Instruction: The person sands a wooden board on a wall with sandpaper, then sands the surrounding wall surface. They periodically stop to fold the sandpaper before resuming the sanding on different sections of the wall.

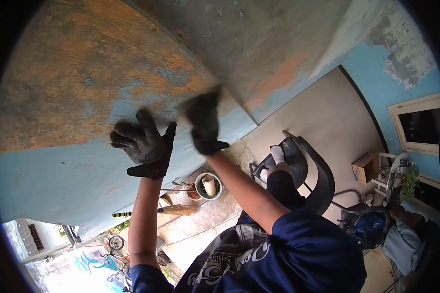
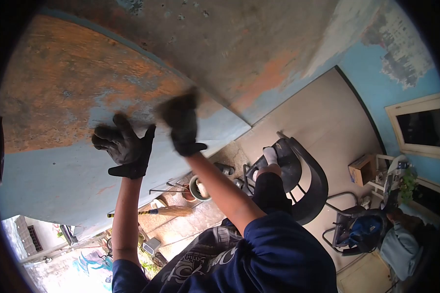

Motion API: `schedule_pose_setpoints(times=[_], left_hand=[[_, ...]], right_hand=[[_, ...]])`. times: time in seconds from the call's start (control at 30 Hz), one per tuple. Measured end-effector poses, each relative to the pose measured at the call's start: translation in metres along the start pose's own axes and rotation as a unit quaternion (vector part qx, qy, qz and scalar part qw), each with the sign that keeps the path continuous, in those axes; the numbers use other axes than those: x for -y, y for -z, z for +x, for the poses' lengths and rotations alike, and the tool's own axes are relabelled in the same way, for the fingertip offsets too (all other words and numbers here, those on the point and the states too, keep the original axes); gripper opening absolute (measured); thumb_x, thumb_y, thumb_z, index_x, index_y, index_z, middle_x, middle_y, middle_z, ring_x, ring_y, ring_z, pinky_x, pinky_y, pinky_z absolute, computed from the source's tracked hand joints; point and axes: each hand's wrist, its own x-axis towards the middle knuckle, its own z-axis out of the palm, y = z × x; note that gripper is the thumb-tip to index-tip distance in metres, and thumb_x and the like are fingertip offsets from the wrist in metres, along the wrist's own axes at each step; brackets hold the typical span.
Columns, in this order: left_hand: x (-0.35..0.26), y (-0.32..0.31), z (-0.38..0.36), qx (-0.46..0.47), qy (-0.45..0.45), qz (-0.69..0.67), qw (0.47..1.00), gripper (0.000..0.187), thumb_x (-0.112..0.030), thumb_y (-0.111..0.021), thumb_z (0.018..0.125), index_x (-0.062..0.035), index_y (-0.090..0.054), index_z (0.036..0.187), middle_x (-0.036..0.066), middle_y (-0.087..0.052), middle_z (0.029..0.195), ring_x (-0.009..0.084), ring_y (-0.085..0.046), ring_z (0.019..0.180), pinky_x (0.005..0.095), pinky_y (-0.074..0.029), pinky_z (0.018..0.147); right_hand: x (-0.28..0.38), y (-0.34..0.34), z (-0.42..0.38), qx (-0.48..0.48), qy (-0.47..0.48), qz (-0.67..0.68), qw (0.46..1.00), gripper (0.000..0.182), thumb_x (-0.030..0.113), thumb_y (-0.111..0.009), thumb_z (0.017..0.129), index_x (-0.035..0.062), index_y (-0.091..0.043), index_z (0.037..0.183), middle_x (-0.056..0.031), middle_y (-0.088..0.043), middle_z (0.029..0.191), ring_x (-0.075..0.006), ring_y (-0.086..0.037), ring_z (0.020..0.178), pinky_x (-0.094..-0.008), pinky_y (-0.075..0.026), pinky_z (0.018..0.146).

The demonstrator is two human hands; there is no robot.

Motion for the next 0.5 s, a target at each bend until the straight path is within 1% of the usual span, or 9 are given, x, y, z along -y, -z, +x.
schedule_pose_setpoints(times=[0.1,0.17,0.2,0.23,0.3,0.33,0.4,0.47,0.5], left_hand=[[0.004,-0.007,-0.005,-0.060,-0.026,0.013,0.998,0.118,-0.069,-0.072,0.085,-0.0103,-0.009,0.166,0.060,0.000,0.151,0.0821,-0.006,0.137,0.0901,-0.011,0.102],[0.001,-0.006,-0.002,-0.033,-0.011,0.013,0.999,0.119,-0.071,-0.072,0.085,-0.0104,-0.010,0.166,0.060,0.000,0.151,0.0815,-0.004,0.137,0.0900,-0.011,0.102],[0.000,-0.006,0.003,-0.036,-0.012,0.011,0.999,0.119,-0.071,-0.072,0.085,-0.0104,-0.010,0.166,0.060,0.000,0.151,0.0815,-0.004,0.137,0.0900,-0.011,0.102],[0.000,-0.004,0.001,-0.037,-0.011,0.008,0.999,0.119,-0.072,-0.071,0.085,-0.0104,-0.010,0.166,0.060,0.000,0.151,0.0815,-0.004,0.137,0.0900,-0.011,0.102],[-0.001,-0.003,0.001,-0.036,-0.015,0.004,0.999,0.118,-0.072,-0.071,0.085,-0.0103,-0.010,0.166,0.060,0.000,0.151,0.0815,-0.003,0.137,0.0900,-0.011,0.102],[-0.001,-0.003,0.002,-0.034,-0.015,0.009,0.999,0.118,-0.072,-0.071,0.085,-0.0102,-0.011,0.165,0.060,-0.001,0.151,0.0816,-0.005,0.137,0.0903,-0.011,0.101],[0.002,-0.007,0.000,-0.065,-0.030,0.012,0.997,0.116,-0.072,-0.072,0.084,-0.0091,-0.015,0.164,0.059,-0.004,0.150,0.0811,-0.010,0.135,0.0909,-0.013,0.099],[0.007,-0.006,-0.005,-0.067,-0.032,0.012,0.997,0.116,-0.072,-0.072,0.084,-0.0102,-0.015,0.164,0.059,-0.004,0.150,0.0810,-0.010,0.135,0.0911,-0.013,0.099],[0.004,-0.009,0.001,-0.076,-0.036,0.007,0.996,0.115,-0.071,-0.072,0.084,-0.0113,-0.014,0.165,0.059,-0.004,0.150,0.0809,-0.011,0.134,0.0912,-0.014,0.098]], right_hand=[[-0.064,-0.017,-0.059,-0.056,-0.196,-0.052,0.978,0.046,0.005,-0.049,0.101,0.0004,-0.055,0.146,-0.0195,-0.062,0.142,-0.0305,-0.055,0.133,-0.0410,-0.042,0.115],[-0.084,-0.052,-0.093,-0.009,-0.273,-0.029,0.962,0.038,0.006,-0.055,0.099,0.0025,-0.059,0.137,-0.0182,-0.065,0.126,-0.0260,-0.060,0.112,-0.0376,-0.048,0.096],[-0.048,-0.042,-0.066,-0.014,-0.247,-0.009,0.969,0.043,0.003,-0.057,0.094,0.0013,-0.059,0.137,-0.0198,-0.064,0.128,-0.0294,-0.058,0.118,-0.0411,-0.046,0.101],[0.002,-0.015,-0.024,-0.013,-0.148,0.021,0.989,0.048,0.000,-0.059,0.089,0.0000,-0.060,0.137,-0.0214,-0.064,0.131,-0.0328,-0.055,0.124,-0.0447,-0.044,0.105],[0.042,0.009,0.012,0.046,0.005,0.069,0.997,0.058,-0.006,-0.063,0.079,-0.0024,-0.060,0.137,-0.0246,-0.062,0.135,-0.0396,-0.050,0.136,-0.0518,-0.040,0.115],[0.031,0.005,0.004,0.056,0.021,0.062,0.996,0.064,-0.009,-0.064,0.073,-0.0036,-0.060,0.137,-0.0261,-0.062,0.138,-0.0429,-0.047,0.142,-0.0554,-0.038,0.119],[-0.017,-0.012,-0.013,-0.018,0.009,0.023,1.000,0.053,-0.007,-0.058,0.081,-0.0029,-0.063,0.133,-0.0287,-0.062,0.134,-0.0405,-0.055,0.135,-0.0506,-0.044,0.114],[-0.027,-0.017,-0.027,-0.018,-0.295,-0.010,0.955,0.048,-0.005,-0.051,0.088,-0.0056,-0.061,0.134,-0.0305,-0.059,0.139,-0.0388,-0.057,0.133,-0.0469,-0.045,0.110],[-0.020,-0.017,-0.021,-0.031,-0.301,0.010,0.953,0.046,-0.003,-0.051,0.091,-0.0057,-0.060,0.136,-0.0282,-0.059,0.140,-0.0368,-0.058,0.133,-0.0458,-0.045,0.111]])
